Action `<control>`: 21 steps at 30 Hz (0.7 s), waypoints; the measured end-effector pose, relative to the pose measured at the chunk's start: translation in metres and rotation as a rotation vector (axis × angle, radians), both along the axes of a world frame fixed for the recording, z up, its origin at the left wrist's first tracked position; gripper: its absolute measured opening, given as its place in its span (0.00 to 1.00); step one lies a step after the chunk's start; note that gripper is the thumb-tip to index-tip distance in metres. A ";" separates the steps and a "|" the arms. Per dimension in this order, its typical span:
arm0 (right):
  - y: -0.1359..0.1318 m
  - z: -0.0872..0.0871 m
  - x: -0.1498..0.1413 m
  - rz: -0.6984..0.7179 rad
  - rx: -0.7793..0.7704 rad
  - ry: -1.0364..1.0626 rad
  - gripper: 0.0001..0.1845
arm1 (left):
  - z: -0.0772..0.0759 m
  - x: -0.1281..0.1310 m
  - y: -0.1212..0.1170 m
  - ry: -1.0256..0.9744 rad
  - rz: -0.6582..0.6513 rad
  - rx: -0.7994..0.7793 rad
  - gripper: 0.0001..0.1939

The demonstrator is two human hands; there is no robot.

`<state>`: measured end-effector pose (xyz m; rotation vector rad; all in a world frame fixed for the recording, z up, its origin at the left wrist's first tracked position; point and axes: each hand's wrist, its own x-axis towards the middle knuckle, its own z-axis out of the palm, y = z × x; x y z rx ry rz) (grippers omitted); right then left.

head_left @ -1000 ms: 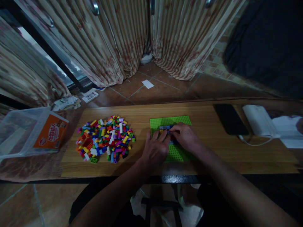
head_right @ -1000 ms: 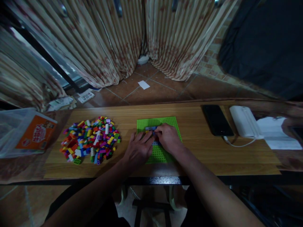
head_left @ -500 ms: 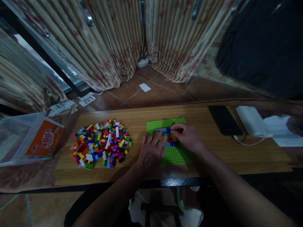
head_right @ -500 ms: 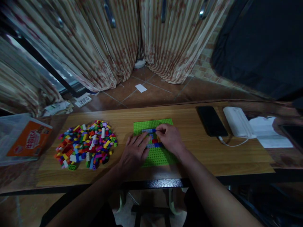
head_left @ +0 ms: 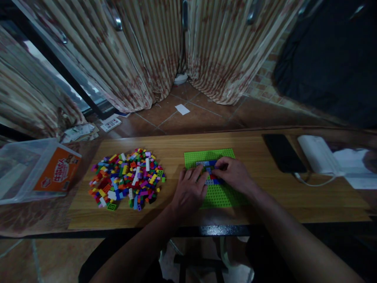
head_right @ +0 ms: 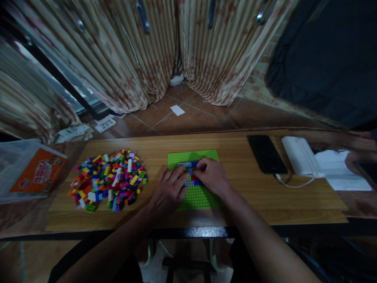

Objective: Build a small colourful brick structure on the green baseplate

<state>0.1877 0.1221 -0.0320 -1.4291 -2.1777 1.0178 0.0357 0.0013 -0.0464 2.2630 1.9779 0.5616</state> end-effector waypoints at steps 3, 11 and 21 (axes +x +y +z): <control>0.001 0.000 -0.001 0.000 0.007 -0.016 0.07 | 0.000 0.000 0.000 0.000 -0.005 -0.005 0.20; 0.002 -0.001 -0.001 0.023 0.027 -0.016 0.07 | 0.003 0.000 0.001 0.008 -0.003 -0.034 0.20; 0.002 -0.002 -0.004 0.003 0.008 -0.016 0.09 | 0.009 0.003 0.001 0.022 0.015 -0.093 0.19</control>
